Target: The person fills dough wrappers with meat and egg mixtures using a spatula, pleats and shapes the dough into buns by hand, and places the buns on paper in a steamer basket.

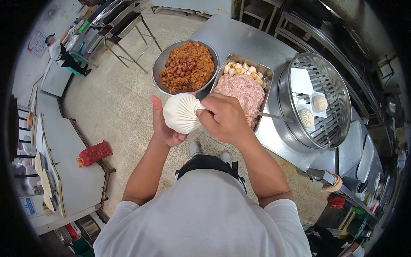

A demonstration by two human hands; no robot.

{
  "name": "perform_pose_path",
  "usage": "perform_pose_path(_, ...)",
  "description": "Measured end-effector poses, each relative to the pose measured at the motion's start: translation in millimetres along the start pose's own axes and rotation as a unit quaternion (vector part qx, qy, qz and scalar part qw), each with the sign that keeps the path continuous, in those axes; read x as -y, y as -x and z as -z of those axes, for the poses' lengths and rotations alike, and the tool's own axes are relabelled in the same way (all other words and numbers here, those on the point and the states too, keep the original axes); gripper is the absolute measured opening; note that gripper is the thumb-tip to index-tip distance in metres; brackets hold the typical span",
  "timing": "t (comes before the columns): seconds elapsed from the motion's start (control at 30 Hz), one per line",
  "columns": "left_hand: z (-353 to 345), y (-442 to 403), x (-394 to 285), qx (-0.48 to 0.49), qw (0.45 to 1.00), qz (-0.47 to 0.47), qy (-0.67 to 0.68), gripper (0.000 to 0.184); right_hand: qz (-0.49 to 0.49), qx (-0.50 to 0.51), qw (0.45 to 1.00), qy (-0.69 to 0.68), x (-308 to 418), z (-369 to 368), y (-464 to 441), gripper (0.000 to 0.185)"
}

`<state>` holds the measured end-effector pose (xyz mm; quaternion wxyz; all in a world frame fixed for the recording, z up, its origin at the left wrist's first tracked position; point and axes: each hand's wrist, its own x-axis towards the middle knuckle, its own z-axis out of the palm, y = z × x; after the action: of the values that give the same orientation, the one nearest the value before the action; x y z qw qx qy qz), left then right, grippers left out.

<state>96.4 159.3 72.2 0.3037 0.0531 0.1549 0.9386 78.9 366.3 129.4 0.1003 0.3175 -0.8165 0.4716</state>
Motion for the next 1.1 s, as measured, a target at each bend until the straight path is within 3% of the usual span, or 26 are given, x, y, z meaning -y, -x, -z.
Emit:
perform_pose_path(0.07, 5.3, 0.4, 3.8, -0.018, 0.999, 0.022, 0.039, 0.107, -0.004, 0.011, 1.0, -0.006, 1.0, 4.1, -0.7, 0.007)
perform_pose_path(0.13, -1.5, -4.0, 10.7, -0.013, 1.0, -0.025, -0.006, 0.108, -0.007, 0.023, 1.0, -0.012, 3.4, 5.7, -1.6, 0.007)
perform_pose_path(0.23, -7.2, -7.8, 8.8, -0.057, 0.996, -0.061, -0.03, 0.108, -0.042, -0.042, 0.997, -0.054, 10.3, 5.9, -2.6, 0.009)
perform_pose_path(0.47, -7.2, -13.6, 8.5, 0.01, 0.995, -0.081, -0.056, 0.104, -0.096, -0.029, 0.989, -0.113, 9.1, 10.0, -1.2, 0.021)
perform_pose_path(0.53, -11.6, -14.5, 11.4, -0.093, 0.98, -0.098, -0.145, 0.104, -0.105, -0.028, 0.986, -0.128, 10.6, 10.0, -1.5, 0.022)
perform_pose_path(0.67, -5.4, -14.9, 6.0, -0.081, 0.972, -0.093, -0.202, 0.103, -0.124, -0.039, 0.986, -0.103, 11.4, 8.7, 2.4, 0.026)
perform_pose_path(0.7, -4.0, -15.3, 3.7, -0.039, 0.979, -0.092, -0.176, 0.103, -0.133, -0.059, 0.986, -0.083, 11.6, 8.3, 2.8, 0.027)
perform_pose_path(0.77, -4.2, -16.5, 4.4, 0.005, 0.985, -0.09, -0.15, 0.102, -0.109, -0.055, 0.988, -0.098, 4.9, 4.5, 4.9, 0.026)
perform_pose_path(0.83, -9.5, -17.3, 9.5, -0.088, 0.979, -0.119, -0.14, 0.102, -0.085, -0.051, 0.989, -0.113, 3.1, 2.5, 4.8, 0.025)
perform_pose_path(0.93, -12.0, -16.2, 5.7, -0.075, 0.974, -0.098, -0.188, 0.099, -0.06, -0.071, 0.988, -0.127, 5.3, 0.9, 3.9, 0.022)
perform_pose_path(1.1, -3.9, -16.2, -14.9, -0.061, 0.941, -0.01, -0.332, 0.099, -0.134, 0.077, 0.987, -0.037, 12.3, 12.3, 3.1, 0.013)
